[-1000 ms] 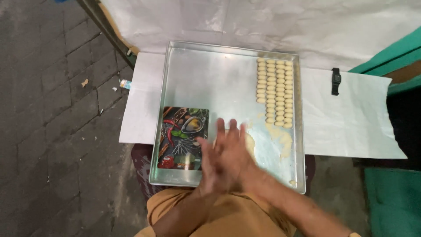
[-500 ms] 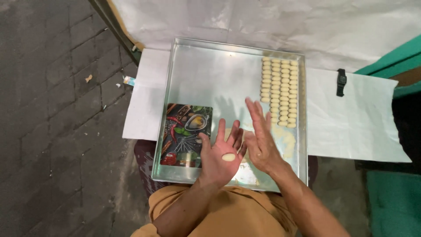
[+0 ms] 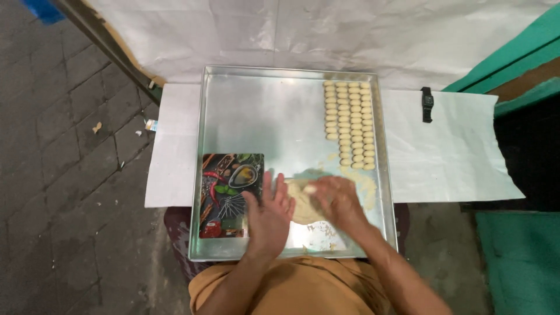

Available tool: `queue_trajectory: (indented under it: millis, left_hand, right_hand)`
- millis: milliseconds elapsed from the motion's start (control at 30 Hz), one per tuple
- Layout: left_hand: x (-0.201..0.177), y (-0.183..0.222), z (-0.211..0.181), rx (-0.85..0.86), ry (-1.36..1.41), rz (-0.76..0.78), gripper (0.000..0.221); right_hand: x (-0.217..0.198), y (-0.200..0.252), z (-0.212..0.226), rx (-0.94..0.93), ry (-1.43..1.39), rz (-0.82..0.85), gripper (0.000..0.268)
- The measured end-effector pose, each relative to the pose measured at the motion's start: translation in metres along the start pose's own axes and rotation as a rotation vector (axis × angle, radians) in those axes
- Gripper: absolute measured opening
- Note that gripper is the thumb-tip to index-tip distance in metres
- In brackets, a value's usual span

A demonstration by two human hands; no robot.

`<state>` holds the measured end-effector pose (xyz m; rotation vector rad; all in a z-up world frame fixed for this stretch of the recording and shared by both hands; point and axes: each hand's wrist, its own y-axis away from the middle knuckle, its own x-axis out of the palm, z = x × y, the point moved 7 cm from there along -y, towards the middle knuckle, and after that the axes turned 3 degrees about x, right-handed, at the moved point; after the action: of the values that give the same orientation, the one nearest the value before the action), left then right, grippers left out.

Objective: Pinching small pieces of dough from a larger mass and rolling them into small balls on a metal tray.

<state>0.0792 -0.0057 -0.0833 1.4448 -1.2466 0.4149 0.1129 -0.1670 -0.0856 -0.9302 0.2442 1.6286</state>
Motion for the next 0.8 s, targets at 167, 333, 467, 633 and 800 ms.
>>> queue_trajectory:
  millis: [167, 333, 467, 633, 800]
  left_hand:
    - [-0.027, 0.011, -0.026, 0.220, -0.153, 0.057, 0.093]
    - [-0.047, 0.019, -0.033, 0.287, -0.159, 0.065, 0.095]
    - [-0.055, 0.023, -0.036, 0.284, -0.130, -0.034, 0.098]
    - [-0.059, 0.022, -0.034, 0.292, -0.129, -0.047, 0.097]
    - [-0.058, 0.024, -0.034, 0.303, -0.138, -0.053, 0.095]
  right_hand:
    - [-0.021, -0.033, -0.091, 0.255, 0.486, -0.055, 0.030]
    - [-0.022, -0.051, -0.125, 0.145, 0.586, -0.192, 0.018]
    - [-0.016, -0.056, -0.140, 0.081, 0.632, -0.237, 0.022]
    - [-0.016, -0.059, -0.141, 0.050, 0.670, -0.299, 0.020]
    - [-0.013, -0.061, -0.144, 0.076, 0.634, -0.292, 0.022]
